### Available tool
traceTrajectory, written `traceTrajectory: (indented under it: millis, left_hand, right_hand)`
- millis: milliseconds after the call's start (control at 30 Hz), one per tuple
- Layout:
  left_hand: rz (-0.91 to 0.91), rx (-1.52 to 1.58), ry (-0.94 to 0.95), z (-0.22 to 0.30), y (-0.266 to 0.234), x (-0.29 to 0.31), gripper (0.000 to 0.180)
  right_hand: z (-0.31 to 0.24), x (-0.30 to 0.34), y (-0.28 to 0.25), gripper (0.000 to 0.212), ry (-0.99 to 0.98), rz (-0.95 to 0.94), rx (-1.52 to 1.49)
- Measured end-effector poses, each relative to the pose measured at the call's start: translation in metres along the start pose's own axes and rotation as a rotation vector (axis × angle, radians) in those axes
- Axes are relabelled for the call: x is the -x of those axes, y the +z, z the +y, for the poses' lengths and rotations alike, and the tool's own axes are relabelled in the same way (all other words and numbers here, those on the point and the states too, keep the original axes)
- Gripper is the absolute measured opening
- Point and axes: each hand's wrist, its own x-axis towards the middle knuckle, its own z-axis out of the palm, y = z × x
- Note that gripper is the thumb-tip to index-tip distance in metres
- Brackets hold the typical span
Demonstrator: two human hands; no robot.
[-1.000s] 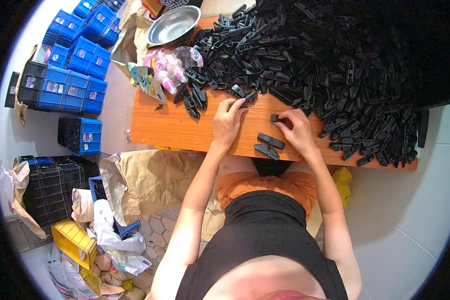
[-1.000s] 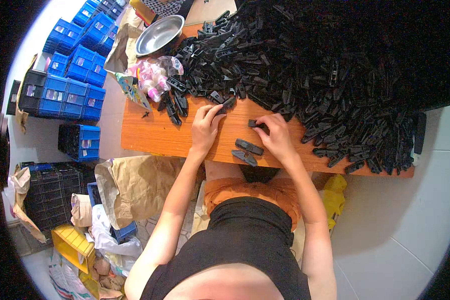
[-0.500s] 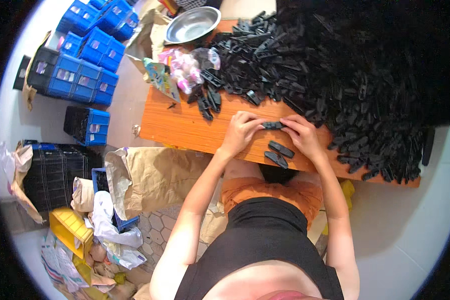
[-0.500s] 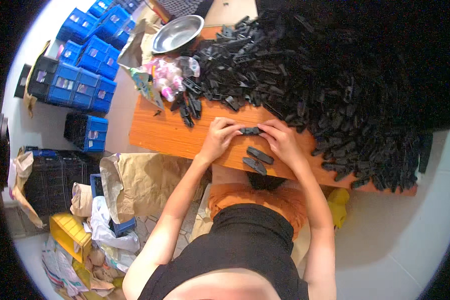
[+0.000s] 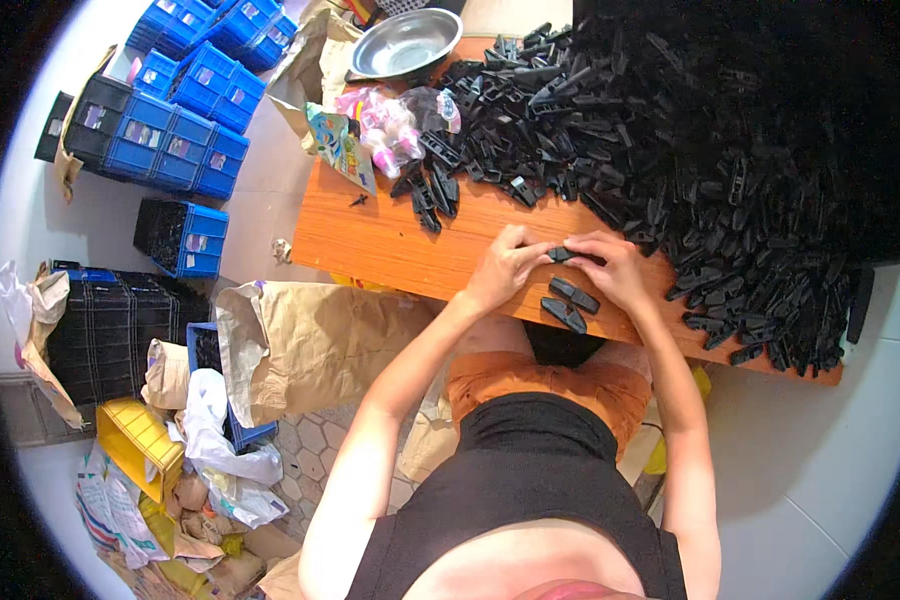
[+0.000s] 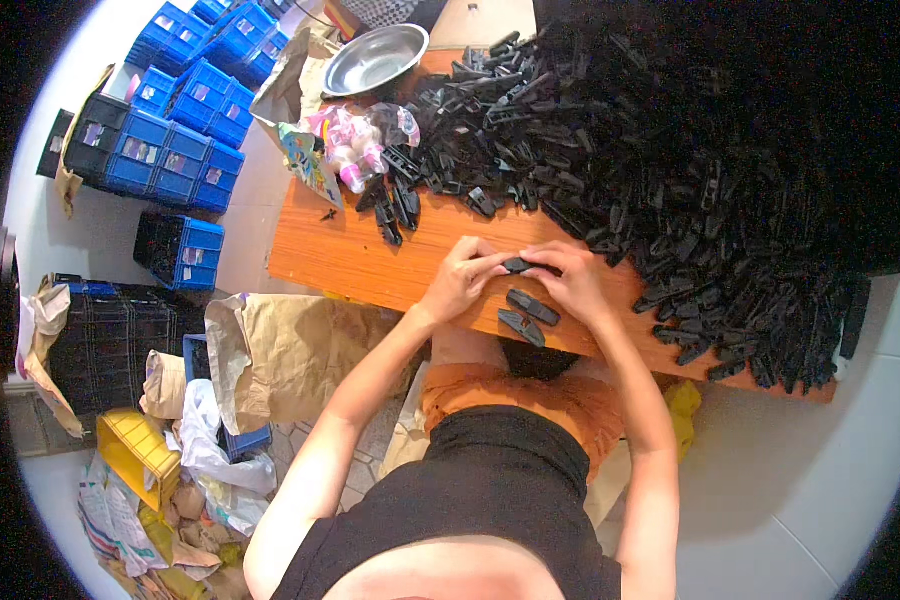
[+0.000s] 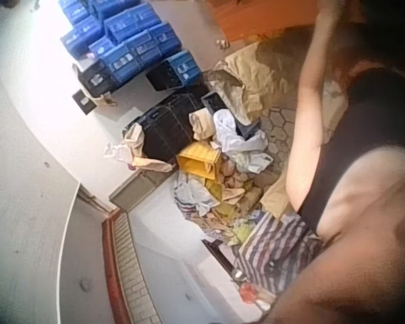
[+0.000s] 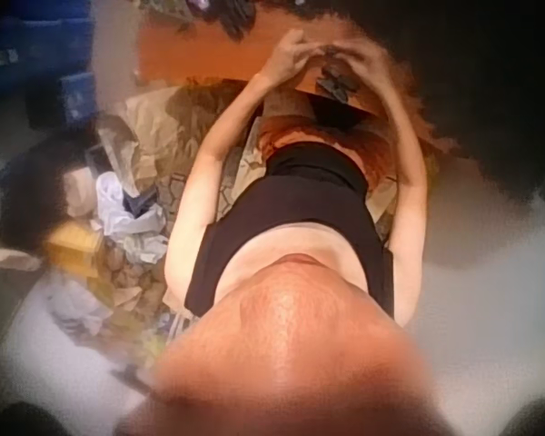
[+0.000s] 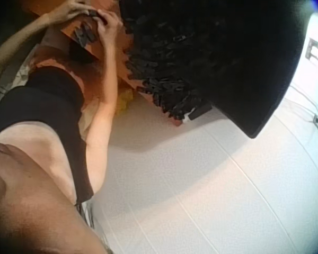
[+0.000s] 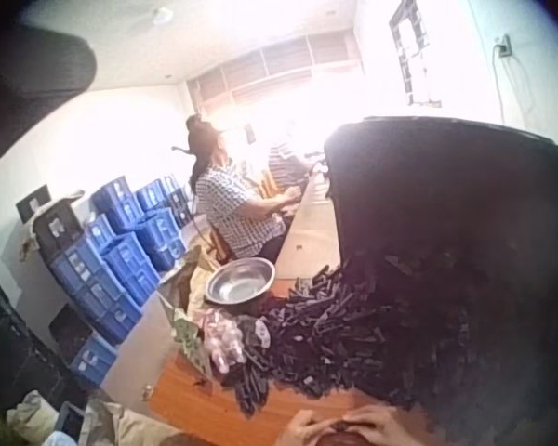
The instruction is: The person assembles small black plastic components by hand at a workstation.
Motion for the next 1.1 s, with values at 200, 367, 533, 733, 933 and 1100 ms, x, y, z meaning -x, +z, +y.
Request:
traceTrajectory:
  millis: [200,367,533,733,933,1100]
  left_hand:
    - [0.042,0.105,-0.025,-0.001,-0.001,0.006,0.028]
    - [0.355,-0.363,-0.15,-0.006,-0.036,0.017,0.033]
    - [0.494,-0.56,-0.467,-0.027,-0.061,0.033,0.037]
    - [0.507,-0.365,-0.419,-0.039,-0.055,0.039,0.03]
    - [0.651,-0.107,-0.531,-0.036,-0.05,0.048,0.027]
    - [0.759,0.015,-0.693,-0.04,-0.054,0.06,0.018]
  right_hand:
    - [-0.015,-0.008,-0.005,0.022,0.093,-0.081,-0.067]
    - [-0.016,-0.041,0.011,0.019,0.038,-0.014,0.029]
    - [-0.015,-0.073,0.055,0.038,-0.111,-0.051,0.578]
    - [0.002,-0.072,0.058,0.029,-0.164,-0.022,0.499]
    - [-0.01,-0.065,0.033,0.028,-0.173,0.029,0.464]
    - [-0.001,-0.061,0.033,0.03,-0.141,0.146,0.487]
